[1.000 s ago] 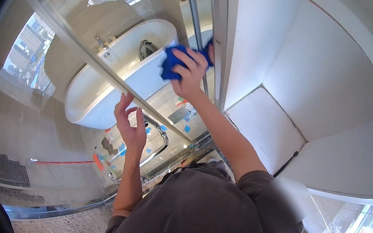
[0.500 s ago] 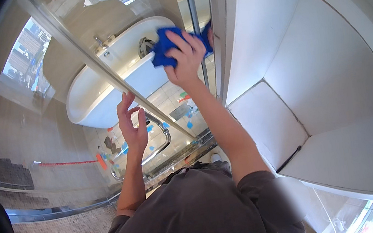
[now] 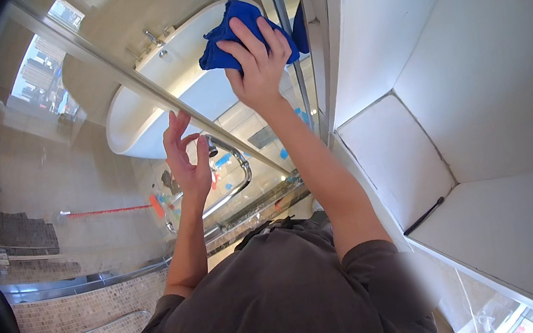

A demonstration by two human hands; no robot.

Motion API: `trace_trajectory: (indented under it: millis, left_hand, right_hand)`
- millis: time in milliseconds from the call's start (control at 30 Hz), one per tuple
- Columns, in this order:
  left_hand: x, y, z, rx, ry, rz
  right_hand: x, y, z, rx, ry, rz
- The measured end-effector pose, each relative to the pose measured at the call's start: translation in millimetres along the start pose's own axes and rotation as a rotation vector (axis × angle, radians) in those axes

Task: The person wipes a glass shower door and adjacent wall surfaces with a blue cloth. They clean the door's frame and handle, then move to the wall and upper sections, repeatedly rubbing the same areas.

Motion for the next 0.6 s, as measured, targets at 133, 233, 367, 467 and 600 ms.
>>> trace_trajectory:
  millis: [133,233,367,467,600]
  left_hand:
    - [-4.6,1.1,-0.1,0.019,0.004,-0.004]
    - [-5.5,0.0,-0.3,0.016,0.013,-0.008]
    - [-11.6,0.5,1.6,0.018,-0.013,-0.036]
    - [-10.9,0.7,-0.9,0.034,-0.012,-0.029]
    - [-10.5,-0.9,-2.5,0.028,-0.01,-0.032]
  right_hand:
    - [-23.6,-73.6,-13.9,0.039,-0.043,0.033]
    - [-20.7,-136.2,-26.7,0.09,-0.018,0.198]
    - [-8.4,-99.2,-18.2,0.063,-0.045,0.228]
    - [-1.6,-19.3,-8.6,-0.004,-0.015,0.11]
    - [-3.0,3.1,-4.4,-0.005,0.02,0.024]
Point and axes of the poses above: each hand's wrist, its own y-axis towards the middle knuckle, its own z-axis out of the palm, x = y × z, the point moved 1 cm from there along y, towards the middle knuckle, and after that the axes turned 6 degrees about y, right-handed, at the moved point
